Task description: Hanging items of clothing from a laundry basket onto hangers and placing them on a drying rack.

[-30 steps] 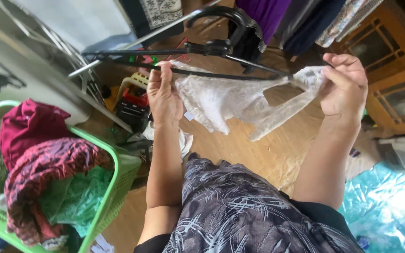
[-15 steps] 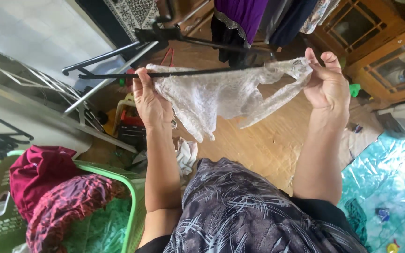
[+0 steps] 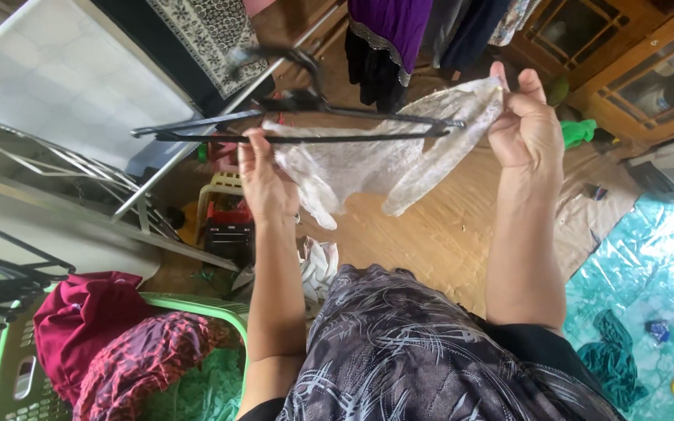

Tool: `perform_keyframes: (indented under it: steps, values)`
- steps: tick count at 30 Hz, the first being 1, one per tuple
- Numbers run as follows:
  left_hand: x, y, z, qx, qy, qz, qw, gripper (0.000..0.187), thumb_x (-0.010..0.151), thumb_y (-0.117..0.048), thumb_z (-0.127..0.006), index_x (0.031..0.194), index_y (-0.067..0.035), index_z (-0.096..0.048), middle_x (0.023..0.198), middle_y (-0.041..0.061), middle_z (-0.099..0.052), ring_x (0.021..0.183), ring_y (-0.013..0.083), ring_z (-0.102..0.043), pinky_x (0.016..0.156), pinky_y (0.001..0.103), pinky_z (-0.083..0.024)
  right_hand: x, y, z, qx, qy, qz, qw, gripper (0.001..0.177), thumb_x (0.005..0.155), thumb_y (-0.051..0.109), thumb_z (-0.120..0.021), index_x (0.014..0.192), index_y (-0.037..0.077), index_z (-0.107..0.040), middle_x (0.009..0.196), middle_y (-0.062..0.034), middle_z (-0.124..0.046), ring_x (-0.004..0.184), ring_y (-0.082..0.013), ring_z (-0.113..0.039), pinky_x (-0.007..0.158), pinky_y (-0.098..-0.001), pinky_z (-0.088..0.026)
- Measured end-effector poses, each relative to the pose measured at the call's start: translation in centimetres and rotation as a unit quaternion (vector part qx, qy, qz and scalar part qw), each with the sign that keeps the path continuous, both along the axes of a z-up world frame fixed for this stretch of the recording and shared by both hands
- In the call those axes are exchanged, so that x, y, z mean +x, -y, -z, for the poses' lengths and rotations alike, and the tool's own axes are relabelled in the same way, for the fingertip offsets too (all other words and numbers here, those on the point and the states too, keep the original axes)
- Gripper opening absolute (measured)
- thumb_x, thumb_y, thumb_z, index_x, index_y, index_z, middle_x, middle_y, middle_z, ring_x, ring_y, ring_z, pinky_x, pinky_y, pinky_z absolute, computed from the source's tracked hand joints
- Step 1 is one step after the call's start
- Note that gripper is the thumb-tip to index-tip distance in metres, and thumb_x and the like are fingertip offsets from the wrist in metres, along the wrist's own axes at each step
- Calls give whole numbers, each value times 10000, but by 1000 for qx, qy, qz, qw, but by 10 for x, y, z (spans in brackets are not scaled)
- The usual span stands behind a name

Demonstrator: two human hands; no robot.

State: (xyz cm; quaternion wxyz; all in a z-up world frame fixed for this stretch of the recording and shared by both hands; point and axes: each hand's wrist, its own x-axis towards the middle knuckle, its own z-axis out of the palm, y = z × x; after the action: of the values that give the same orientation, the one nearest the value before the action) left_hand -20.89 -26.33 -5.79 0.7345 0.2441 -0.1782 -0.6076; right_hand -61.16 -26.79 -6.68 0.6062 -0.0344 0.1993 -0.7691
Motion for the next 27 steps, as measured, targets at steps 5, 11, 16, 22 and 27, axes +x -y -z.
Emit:
perform_keyframes:
  steps: [5,11,16,22,27]
  values:
    - [-15,-1,16,8,14,-23,1000,92,983,-183,-728,1022,-102,-706,1005,7,-736,923,117,-669,863,277,-551,16,-16,-18,24,9,8,1000,359,922,-274,-456,1049,-16,-671,1275,-259,-673,1364,-360,-613,1039,-494,-567]
    - [-8,6,25,-20,9,-41,999,82,1012,-179,-703,1031,-100,-695,986,-3,-715,912,102,-648,868,274,-538,-4,-31,-9,25,-23,33,999,381,924,-264,-447,1081,-5,-680,1223,-192,-682,1347,-361,-626,1052,-512,-556]
    - [-19,5,28,-13,18,-38,999,70,1021,-160,-693,1048,-95,-684,1022,-10,-707,947,86,-641,898,256,-521,2,-40,-14,24,-26,21,999,371,922,-239,-449,1076,11,-676,1258,-236,-689,1337,-348,-632,1066,-516,-594]
    - [-34,3,42,-50,16,-18,998,63,1029,-149,-681,1061,-96,-682,1058,3,-713,993,102,-651,932,263,-512,24,-42,-25,18,-13,12,1000,335,931,-224,-487,1106,-21,-688,1376,-306,-656,1341,-360,-639,1079,-492,-597]
    - [-37,4,48,-36,-11,-18,999,92,1029,-146,-680,1104,-93,-682,1089,12,-724,1037,101,-653,976,261,-511,59,-54,-46,-45,-67,-51,995,316,970,-189,-509,1168,-21,-689,1378,-266,-666,1240,-314,-680,1080,-408,-579]
